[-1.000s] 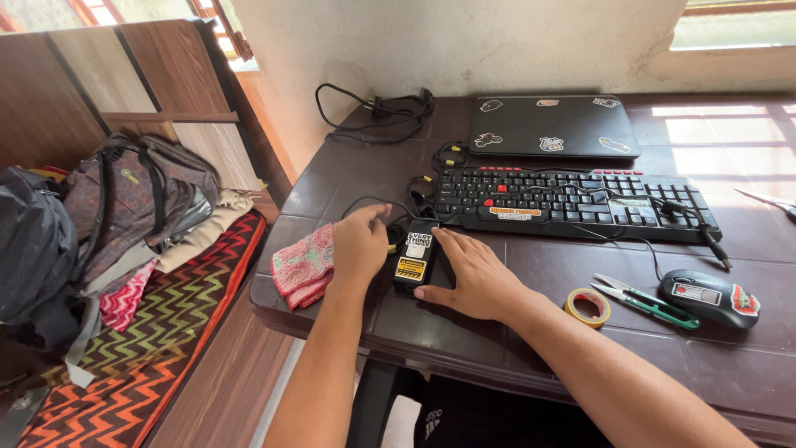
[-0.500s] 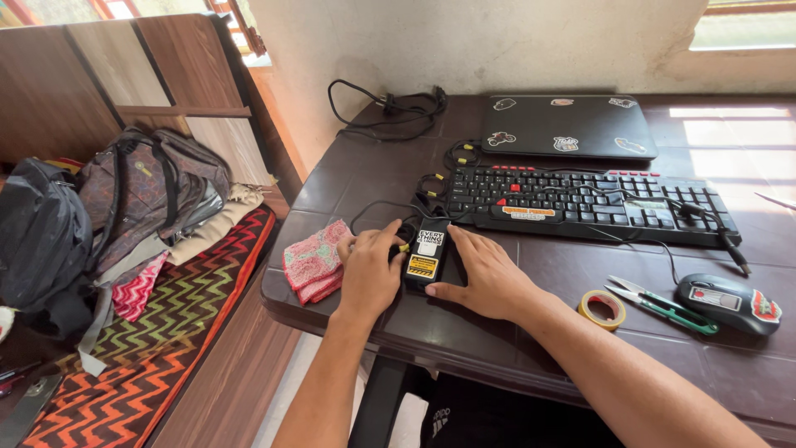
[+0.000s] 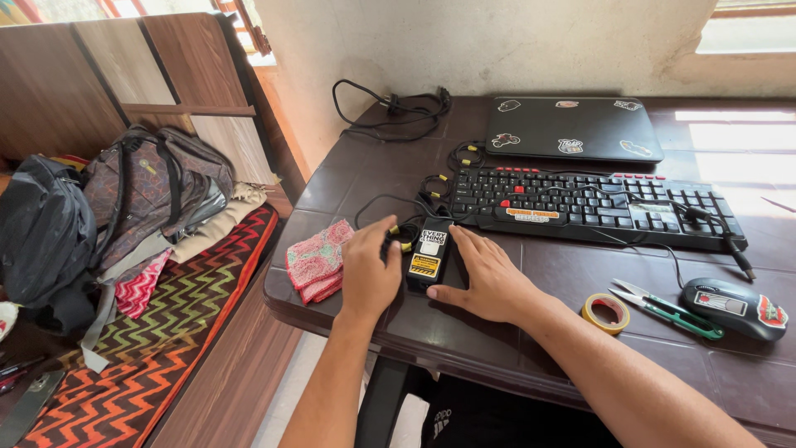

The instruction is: The person wraps yellow electrical tape around several black cables on a desk, then plugs a power adapter into a laptop. The person uses a utility knife to cut the tape and handles the laptop, keyboard, and mouse during the process.

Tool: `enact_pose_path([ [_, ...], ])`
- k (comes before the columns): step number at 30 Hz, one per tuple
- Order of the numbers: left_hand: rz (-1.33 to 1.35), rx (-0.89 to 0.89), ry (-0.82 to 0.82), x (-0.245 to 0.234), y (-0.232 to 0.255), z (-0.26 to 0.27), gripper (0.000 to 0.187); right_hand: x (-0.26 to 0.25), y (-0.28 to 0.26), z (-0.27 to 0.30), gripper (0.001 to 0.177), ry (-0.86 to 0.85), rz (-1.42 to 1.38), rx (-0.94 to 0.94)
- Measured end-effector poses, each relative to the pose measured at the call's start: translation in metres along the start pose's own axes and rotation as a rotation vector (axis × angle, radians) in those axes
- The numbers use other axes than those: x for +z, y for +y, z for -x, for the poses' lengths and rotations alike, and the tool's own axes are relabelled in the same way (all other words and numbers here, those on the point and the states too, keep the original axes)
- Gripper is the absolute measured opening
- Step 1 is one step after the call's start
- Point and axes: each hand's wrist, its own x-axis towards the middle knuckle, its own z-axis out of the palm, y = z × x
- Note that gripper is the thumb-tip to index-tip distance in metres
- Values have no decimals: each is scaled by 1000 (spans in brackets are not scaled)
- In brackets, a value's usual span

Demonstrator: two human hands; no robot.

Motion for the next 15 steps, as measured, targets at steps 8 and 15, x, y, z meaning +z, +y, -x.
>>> enact_pose_path([
  [8, 380, -497, 191, -3, -10, 1, 28, -8, -7, 2, 115, 4, -25, 32],
  [15, 338, -444, 285, 0, -18, 3, 19, 0, 7, -4, 117, 37, -23, 39],
])
